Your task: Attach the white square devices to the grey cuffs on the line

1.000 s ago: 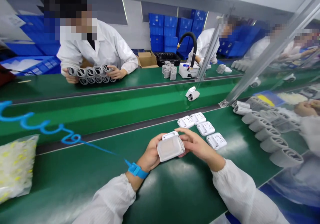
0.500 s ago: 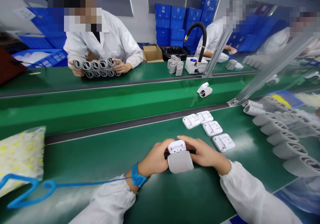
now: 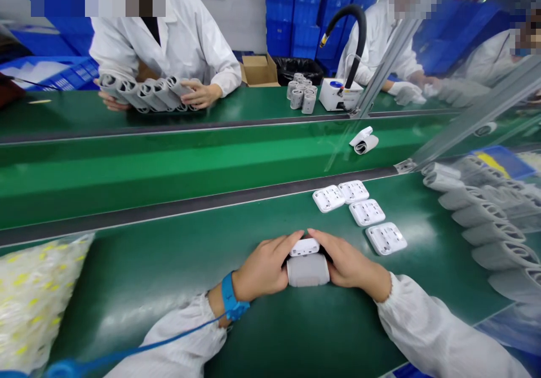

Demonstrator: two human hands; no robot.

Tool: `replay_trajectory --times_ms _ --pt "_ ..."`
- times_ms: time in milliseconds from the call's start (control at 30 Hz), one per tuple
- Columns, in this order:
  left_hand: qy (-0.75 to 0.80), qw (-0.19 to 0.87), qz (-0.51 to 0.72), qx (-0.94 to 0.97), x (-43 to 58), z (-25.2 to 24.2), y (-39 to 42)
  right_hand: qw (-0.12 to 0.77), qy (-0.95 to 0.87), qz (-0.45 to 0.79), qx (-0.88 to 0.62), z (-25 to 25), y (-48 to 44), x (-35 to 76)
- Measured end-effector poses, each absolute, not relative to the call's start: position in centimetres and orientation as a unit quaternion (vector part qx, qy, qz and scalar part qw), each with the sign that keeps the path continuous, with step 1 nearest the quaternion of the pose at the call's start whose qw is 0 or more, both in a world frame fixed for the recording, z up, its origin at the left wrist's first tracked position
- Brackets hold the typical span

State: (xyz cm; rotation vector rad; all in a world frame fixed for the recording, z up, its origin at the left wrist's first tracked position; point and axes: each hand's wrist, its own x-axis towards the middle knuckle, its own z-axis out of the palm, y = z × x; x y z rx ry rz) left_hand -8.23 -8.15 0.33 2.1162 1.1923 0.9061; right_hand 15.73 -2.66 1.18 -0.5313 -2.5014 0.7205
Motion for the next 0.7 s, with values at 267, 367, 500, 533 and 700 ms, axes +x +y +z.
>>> replay_trajectory --times_ms 267,367,500,533,700 --pt "0.467 0.247 0.352 0.773 -7.6 0.9 -7.8 0.264 -0.894 0.282 -0.227 0.7 -2.8 15.0" --pt "0.464 0.296 0.352 0.757 -7.8 1.3 -7.3 0.257 -0.873 0.324 -0.260 1.1 -2.5 14.8" --pt "0.439 0.443 0.420 0.659 -8.0 1.4 -6.6 0.250 -0.819 0.429 -0.289 1.9 -1.8 14.7" --pt "0.429 0.476 0.436 0.632 -7.9 1.3 -6.5 0.249 -0.799 0.461 -0.295 2.0 -1.6 14.7" --pt "0.390 0.526 0.468 0.594 -7.9 0.9 -6.3 0.237 -0.718 0.588 -0.286 1.7 -1.4 14.7"
